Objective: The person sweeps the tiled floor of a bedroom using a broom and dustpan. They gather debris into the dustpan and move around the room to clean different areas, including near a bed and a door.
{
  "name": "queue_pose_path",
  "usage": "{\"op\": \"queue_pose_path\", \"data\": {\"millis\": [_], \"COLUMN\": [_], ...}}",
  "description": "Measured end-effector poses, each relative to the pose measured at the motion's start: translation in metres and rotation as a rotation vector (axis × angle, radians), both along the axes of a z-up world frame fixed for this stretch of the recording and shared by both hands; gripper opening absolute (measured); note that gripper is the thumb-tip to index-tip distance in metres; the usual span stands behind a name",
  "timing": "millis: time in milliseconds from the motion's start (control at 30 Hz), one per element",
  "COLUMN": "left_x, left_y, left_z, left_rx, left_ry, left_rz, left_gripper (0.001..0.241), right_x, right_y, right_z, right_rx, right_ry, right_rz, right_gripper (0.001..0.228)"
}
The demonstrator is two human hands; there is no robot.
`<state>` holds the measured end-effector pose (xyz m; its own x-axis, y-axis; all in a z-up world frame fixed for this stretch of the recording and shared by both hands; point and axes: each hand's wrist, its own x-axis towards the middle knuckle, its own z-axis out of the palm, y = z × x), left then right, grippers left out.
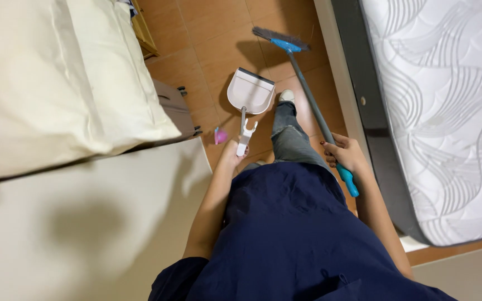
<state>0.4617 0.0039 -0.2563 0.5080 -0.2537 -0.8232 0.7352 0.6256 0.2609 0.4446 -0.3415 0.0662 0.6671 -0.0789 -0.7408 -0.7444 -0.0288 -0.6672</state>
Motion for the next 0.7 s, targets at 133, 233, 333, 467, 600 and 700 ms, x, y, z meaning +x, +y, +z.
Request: {"op": "queue_pose_path", "data": {"millis": [133,233,333,467,600,700], "left_x": [0.077,0.125,0.182,0.231,0.281,0.319], "left_y": [-0.011,-0.02,-0.028,-0.032,-0.02,-0.006], "left_z": [-0.016,-0.016,-0.021,-0.001,-0.001,-0.016], "left_rx": [-0.024,0.018,-0.015,-0.022,-0.027,-0.016], "left_ry": [-0.052,0.03,0.042,0.086,0.061,0.09], "left_rz": [0.099,0.096,0.174,0.285,0.298,0.291], "left_gripper": [0.015,0.016,0.015,0.018,0.019,0.018], "right_x": [0.098,0.169,0.241,0.339,0.441,0.516], "right_y": [-0.029,-0.049,-0.066,-0.082,-0.069,-0.045], "right_z": [-0.028,-0.033,-0.032,-0.039,-0.027,-0.037], "right_rx": [0.024,0.04,0.05,0.018,0.006,-0.015], "right_ry": [-0.036,0.002,-0.019,-0.054,-0.092,-0.133], "right_rz": [0.074,0.126,0.148,0.241,0.322,0.357], "right_gripper": [0.026,0.02,0.018,0.018,0.016,0.014]}}
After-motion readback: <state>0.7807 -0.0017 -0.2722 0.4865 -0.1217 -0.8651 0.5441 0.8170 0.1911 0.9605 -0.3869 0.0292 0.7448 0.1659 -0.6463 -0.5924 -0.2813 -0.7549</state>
